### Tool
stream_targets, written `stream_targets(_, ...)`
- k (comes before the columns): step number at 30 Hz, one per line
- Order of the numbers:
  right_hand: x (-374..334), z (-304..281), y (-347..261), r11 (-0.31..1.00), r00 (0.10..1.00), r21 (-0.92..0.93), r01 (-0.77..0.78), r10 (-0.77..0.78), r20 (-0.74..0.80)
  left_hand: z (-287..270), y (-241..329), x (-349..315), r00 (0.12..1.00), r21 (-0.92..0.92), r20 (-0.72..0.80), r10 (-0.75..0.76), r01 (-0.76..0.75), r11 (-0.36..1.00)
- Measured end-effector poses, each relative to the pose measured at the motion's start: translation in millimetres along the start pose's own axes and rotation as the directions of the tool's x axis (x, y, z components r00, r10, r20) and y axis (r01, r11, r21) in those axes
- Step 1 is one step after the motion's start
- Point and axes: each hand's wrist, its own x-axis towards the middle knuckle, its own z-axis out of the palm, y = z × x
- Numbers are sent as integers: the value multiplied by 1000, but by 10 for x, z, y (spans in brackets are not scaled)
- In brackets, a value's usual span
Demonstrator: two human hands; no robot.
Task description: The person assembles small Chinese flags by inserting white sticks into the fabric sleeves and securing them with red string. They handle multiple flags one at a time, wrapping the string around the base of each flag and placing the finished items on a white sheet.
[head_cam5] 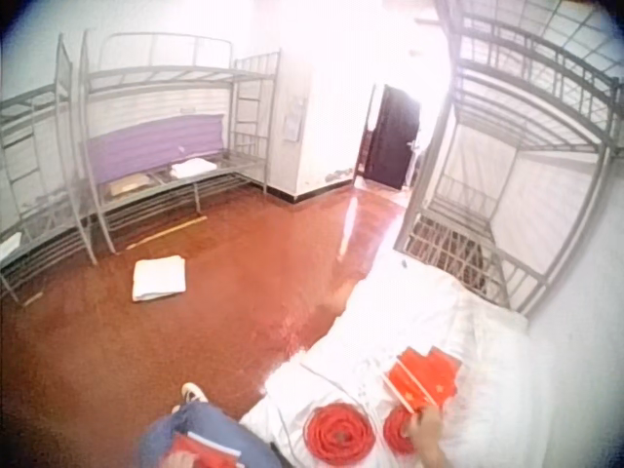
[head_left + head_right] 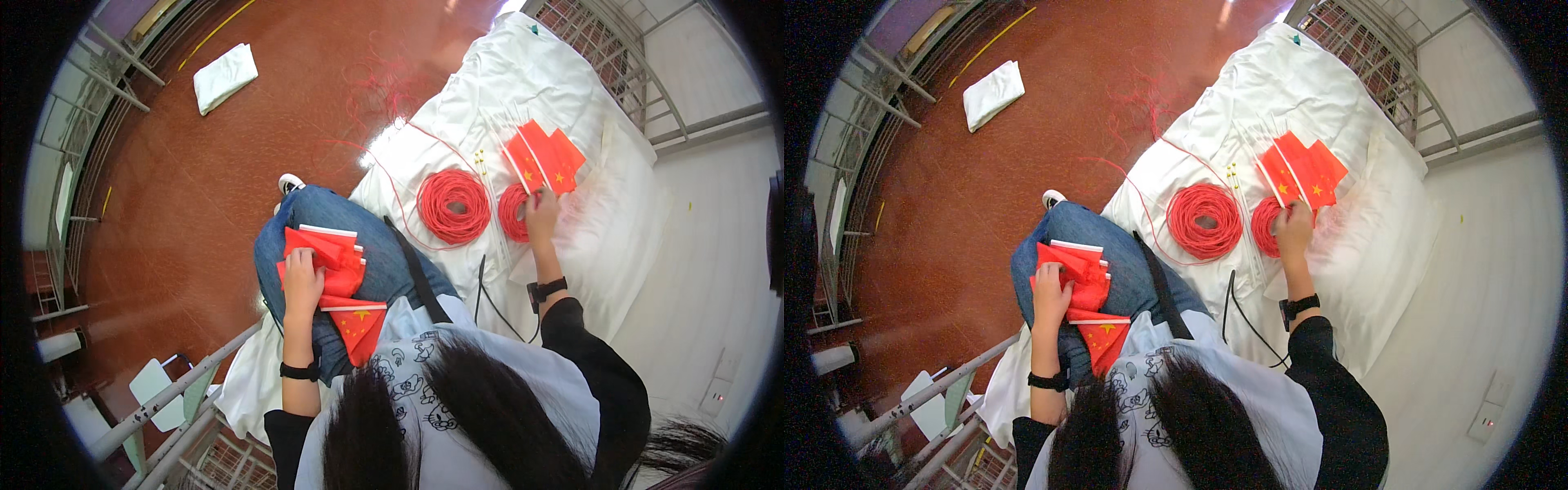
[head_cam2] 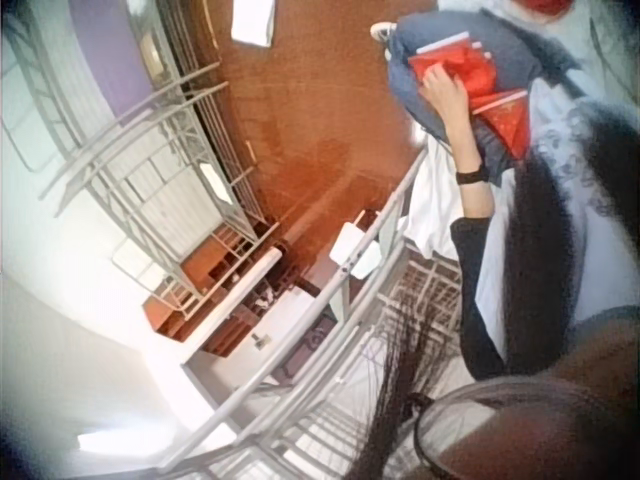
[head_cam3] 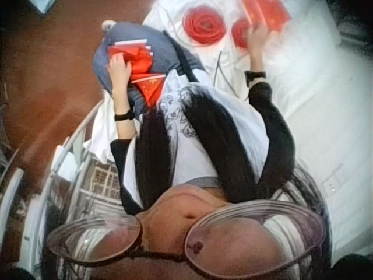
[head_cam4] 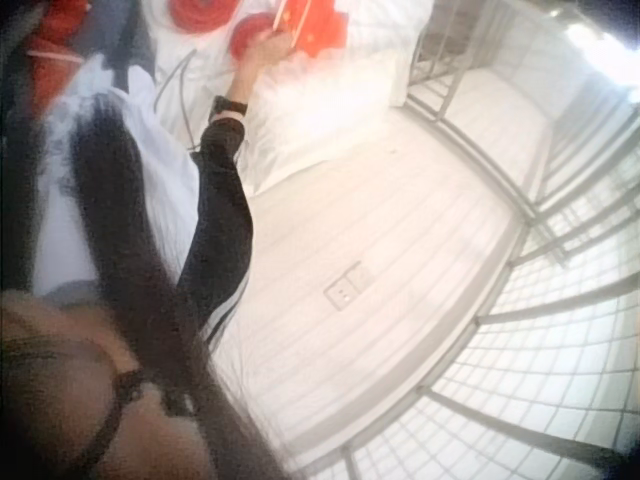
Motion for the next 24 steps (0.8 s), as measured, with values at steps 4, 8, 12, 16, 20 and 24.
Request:
stream_targets(4,-74,218,-339,999,950,-37,18,-6,311,-46,-7,-18,998,23,67,0,-2,1000)
stream_targets(8,-34,492,-437,978,941,-179,107,-41,336,-16,-15,-44,991,12,-30,133,-133,991)
stream_targets(12,50,616,-417,934,861,-342,105,87,501,-11,-12,-52,989,26,-58,139,-138,990)
stream_targets(16,89,648,-445,928,833,-364,82,136,536,-69,49,-24,998,-52,-70,5,-9,999)
stream_targets(20,143,528,-535,926,793,-372,59,183,581,-108,99,25,954,-5,-268,133,-139,990)
stream_targets(24,199,225,-689,934,829,-356,-12,208,519,-64,110,49,958,119,-83,274,-263,957)
